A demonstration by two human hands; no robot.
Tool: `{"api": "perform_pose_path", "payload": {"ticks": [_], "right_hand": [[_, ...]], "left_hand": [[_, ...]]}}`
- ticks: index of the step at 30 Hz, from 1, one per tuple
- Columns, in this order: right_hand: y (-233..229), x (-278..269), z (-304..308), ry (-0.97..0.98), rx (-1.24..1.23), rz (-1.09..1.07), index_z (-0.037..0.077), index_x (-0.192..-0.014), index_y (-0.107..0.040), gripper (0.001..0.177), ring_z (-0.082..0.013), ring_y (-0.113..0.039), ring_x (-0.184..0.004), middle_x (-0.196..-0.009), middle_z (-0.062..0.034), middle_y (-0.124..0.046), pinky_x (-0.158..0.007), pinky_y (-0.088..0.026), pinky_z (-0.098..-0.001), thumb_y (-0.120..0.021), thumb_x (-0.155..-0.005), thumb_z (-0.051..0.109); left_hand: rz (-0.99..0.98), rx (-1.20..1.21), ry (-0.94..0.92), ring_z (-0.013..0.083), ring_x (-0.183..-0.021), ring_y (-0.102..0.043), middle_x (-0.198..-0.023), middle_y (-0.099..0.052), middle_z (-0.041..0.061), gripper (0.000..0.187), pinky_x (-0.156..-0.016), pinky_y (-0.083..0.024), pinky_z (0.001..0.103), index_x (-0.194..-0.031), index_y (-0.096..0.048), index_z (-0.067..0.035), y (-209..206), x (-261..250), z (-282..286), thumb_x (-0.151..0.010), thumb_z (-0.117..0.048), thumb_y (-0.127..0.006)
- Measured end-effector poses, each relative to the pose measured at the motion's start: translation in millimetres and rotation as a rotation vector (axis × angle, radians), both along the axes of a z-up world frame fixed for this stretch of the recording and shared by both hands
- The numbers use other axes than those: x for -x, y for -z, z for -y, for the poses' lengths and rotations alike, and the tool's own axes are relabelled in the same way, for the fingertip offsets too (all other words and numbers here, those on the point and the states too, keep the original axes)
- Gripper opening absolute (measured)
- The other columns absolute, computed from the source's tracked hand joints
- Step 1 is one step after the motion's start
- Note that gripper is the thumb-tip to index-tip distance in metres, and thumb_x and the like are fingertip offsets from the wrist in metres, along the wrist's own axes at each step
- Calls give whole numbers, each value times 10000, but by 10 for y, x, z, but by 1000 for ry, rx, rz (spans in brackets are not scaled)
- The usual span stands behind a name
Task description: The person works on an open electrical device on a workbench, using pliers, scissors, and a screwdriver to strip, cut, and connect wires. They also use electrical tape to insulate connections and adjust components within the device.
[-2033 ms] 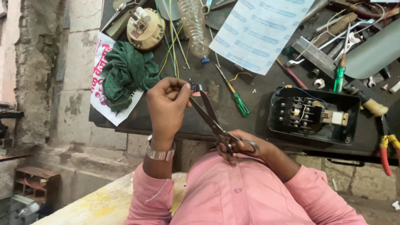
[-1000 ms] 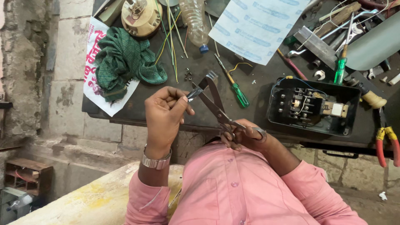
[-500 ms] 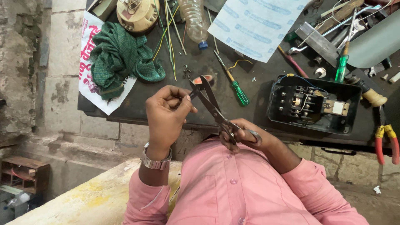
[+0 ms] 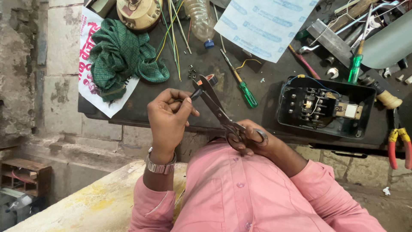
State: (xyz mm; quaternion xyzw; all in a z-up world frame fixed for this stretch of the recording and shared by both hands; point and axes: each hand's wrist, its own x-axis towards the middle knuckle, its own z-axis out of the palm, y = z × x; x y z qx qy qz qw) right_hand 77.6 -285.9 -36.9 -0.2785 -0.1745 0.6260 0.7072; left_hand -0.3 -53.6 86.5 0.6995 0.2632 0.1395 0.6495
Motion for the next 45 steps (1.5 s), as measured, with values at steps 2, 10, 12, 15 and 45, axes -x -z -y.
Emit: {"api": "perform_pose_path", "payload": {"ticks": [2, 10, 12, 15, 45], "right_hand": [[60, 10, 1, -2, 13, -5, 44, -844, -521, 748, -50, -461, -460, -684, -23, -537, -399, -364, -210, -707, -786, 767], [326, -43, -21, 175, 189, 164, 66, -765, -549, 567, -54, -480, -422, -630, -20, -568, -399, -356, -205, -689, -925, 592], [349, -78, -61, 229, 325, 140, 68, -762, -554, 507, -62, -498, -431, -623, -17, -575, -392, -360, -220, -696, -933, 524], [330, -35, -190, 224, 545, 224, 48, -762, -580, 435, -82, -534, -455, -617, -14, -579, -412, -394, -242, -726, -928, 422], [-730, -194, -498, 734, 338, 1608, 72, -1122, -717, 287, -252, -706, -937, -1157, -105, -698, -777, -565, -343, -800, -857, -1]], "left_hand": [[-7, 11, -8, 62, -620, -684, -747, -718, 63, 59, -450, -421, 164, -988, -647, 53, 66, 6, -19, -966, -2, -647], [32, 66, -22, 105, -689, -734, -928, -729, 76, 65, -456, -460, 174, -981, -618, 60, 381, 12, -206, -980, -4, -607], [13, 73, -23, 126, -715, -751, -954, -729, 77, 62, -455, -475, 183, -983, -617, 52, 478, 24, -252, -979, -10, -606], [-18, 116, -32, 156, -731, -758, -897, -710, 89, 62, -467, -501, 203, -1011, -634, 28, 659, 13, -281, -991, -28, -615], [-57, 924, 468, 143, -684, -679, -926, -708, 123, 130, -514, -509, 228, -1026, -600, 6, 875, -52, -342, -939, -3, -697]]}}
